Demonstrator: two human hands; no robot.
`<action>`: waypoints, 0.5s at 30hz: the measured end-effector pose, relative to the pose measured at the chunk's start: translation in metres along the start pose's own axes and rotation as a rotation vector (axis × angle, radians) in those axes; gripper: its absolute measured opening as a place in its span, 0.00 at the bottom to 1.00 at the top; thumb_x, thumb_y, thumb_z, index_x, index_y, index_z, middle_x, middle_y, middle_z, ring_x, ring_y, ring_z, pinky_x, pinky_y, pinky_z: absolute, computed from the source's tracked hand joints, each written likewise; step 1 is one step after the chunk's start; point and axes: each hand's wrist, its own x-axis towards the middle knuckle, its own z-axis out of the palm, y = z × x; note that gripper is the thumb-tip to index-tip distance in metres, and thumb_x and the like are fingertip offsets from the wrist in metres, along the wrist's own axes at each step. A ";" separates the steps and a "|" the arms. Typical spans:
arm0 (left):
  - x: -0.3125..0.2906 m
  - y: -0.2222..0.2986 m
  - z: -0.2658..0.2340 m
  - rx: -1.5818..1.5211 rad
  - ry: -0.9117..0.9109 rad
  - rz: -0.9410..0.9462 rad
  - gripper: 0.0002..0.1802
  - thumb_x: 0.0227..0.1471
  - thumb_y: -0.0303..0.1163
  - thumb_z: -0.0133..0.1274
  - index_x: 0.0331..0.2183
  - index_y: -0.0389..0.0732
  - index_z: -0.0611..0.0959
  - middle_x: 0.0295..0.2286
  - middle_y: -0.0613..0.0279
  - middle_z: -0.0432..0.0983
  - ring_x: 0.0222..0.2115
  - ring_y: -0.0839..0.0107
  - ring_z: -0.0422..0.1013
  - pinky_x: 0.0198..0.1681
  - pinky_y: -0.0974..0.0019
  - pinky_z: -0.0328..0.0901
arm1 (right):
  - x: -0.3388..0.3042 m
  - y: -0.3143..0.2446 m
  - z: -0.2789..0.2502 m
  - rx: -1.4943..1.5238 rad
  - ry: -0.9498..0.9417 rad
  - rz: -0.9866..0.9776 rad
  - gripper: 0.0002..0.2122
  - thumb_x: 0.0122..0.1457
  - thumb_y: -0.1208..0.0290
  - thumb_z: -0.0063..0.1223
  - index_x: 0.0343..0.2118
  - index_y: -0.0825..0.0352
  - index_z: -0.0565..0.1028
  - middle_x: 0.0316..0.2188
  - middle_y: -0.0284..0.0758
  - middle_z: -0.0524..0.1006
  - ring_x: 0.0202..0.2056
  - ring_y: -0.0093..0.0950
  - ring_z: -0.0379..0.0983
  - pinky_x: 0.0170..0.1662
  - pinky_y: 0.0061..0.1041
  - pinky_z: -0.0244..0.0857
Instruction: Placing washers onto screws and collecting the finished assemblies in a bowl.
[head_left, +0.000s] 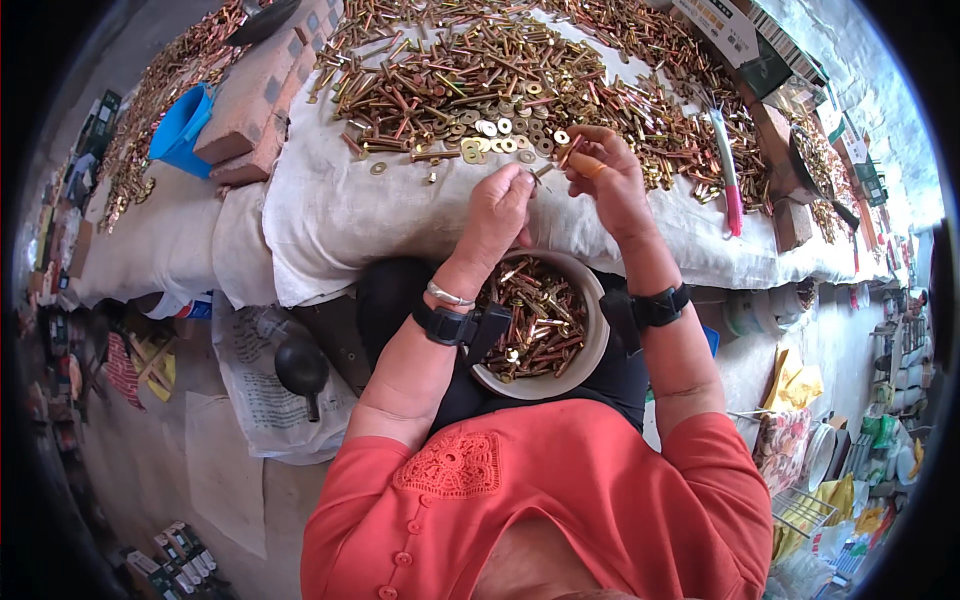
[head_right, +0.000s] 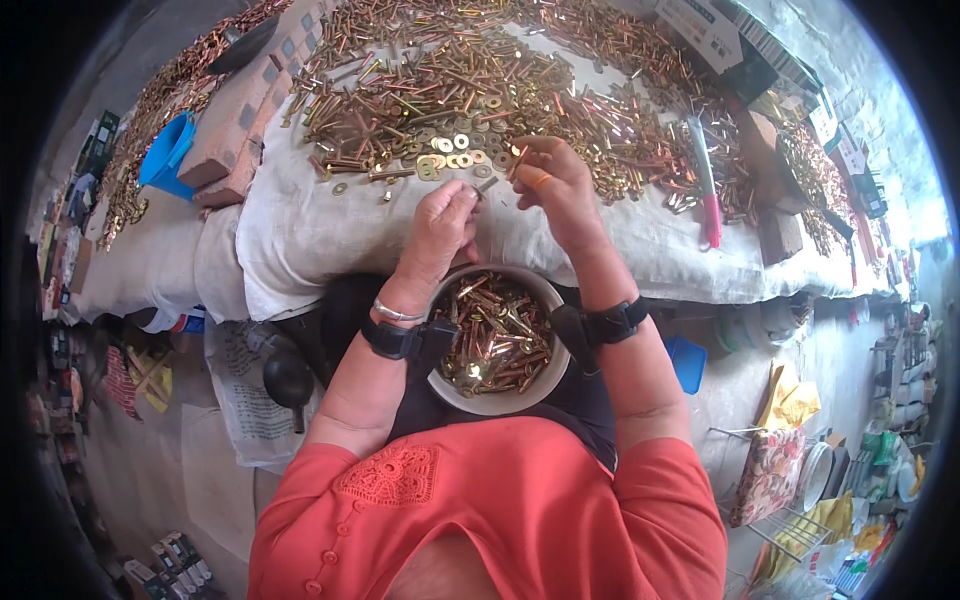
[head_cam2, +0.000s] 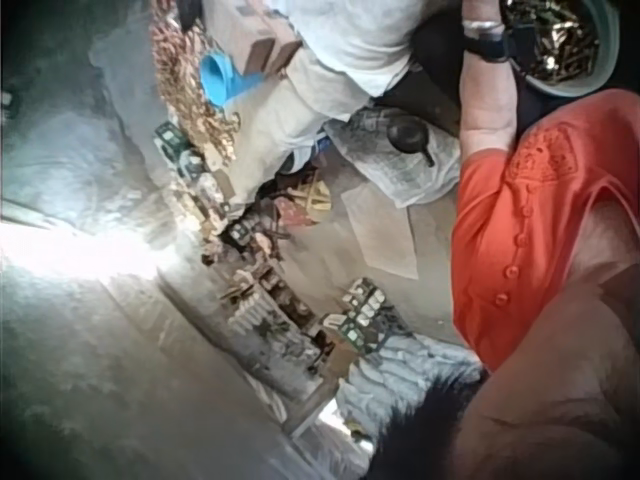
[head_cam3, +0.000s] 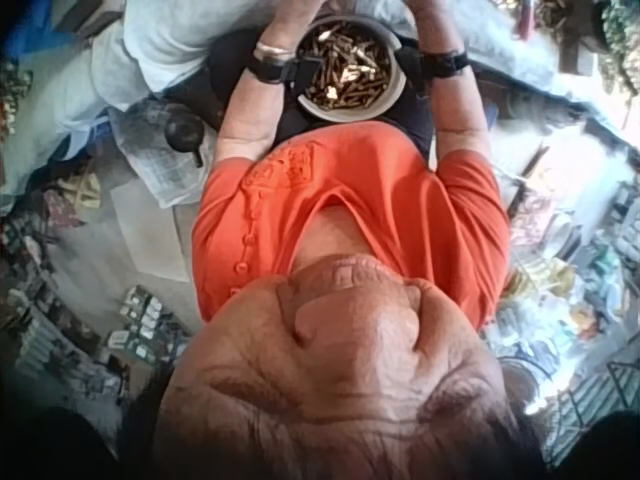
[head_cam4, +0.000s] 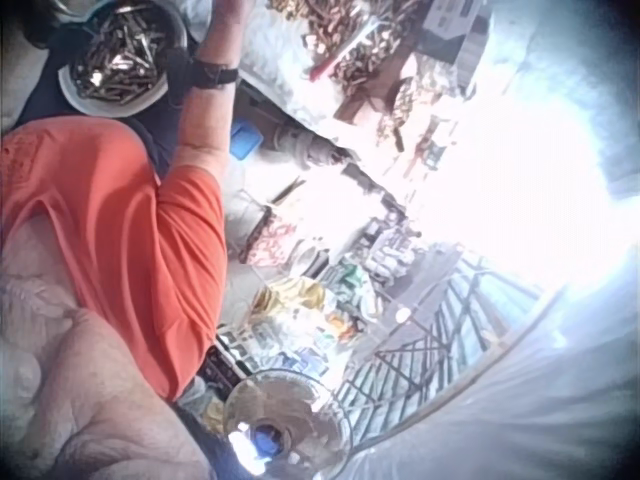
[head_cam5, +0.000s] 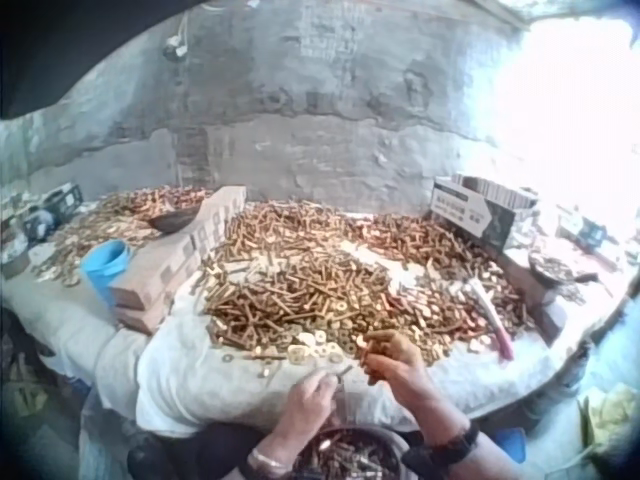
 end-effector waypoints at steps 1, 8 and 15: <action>0.001 -0.001 -0.003 0.013 0.019 0.026 0.14 0.59 0.36 0.42 0.26 0.38 0.72 0.16 0.72 0.60 0.13 0.83 0.56 0.13 0.75 0.61 | 0.001 0.001 -0.003 -0.300 -0.002 -0.093 0.14 0.54 0.80 0.50 0.45 0.68 0.71 0.30 0.30 0.74 0.26 0.15 0.68 0.29 0.16 0.66; 0.005 -0.009 0.001 0.439 0.127 0.270 0.14 0.59 0.36 0.42 0.25 0.38 0.72 0.12 0.70 0.61 0.09 0.80 0.61 0.13 0.72 0.59 | -0.006 0.001 0.004 -1.044 -0.023 -0.549 0.12 0.43 0.85 0.52 0.32 0.65 0.79 0.24 0.31 0.70 0.24 0.21 0.65 0.28 0.20 0.61; 0.004 -0.015 0.001 0.521 0.163 0.328 0.13 0.59 0.34 0.42 0.26 0.37 0.73 0.11 0.66 0.63 0.09 0.76 0.63 0.13 0.69 0.58 | -0.020 -0.009 0.019 -1.354 -0.089 -0.722 0.11 0.44 0.82 0.51 0.30 0.61 0.79 0.30 0.36 0.72 0.30 0.37 0.72 0.32 0.33 0.69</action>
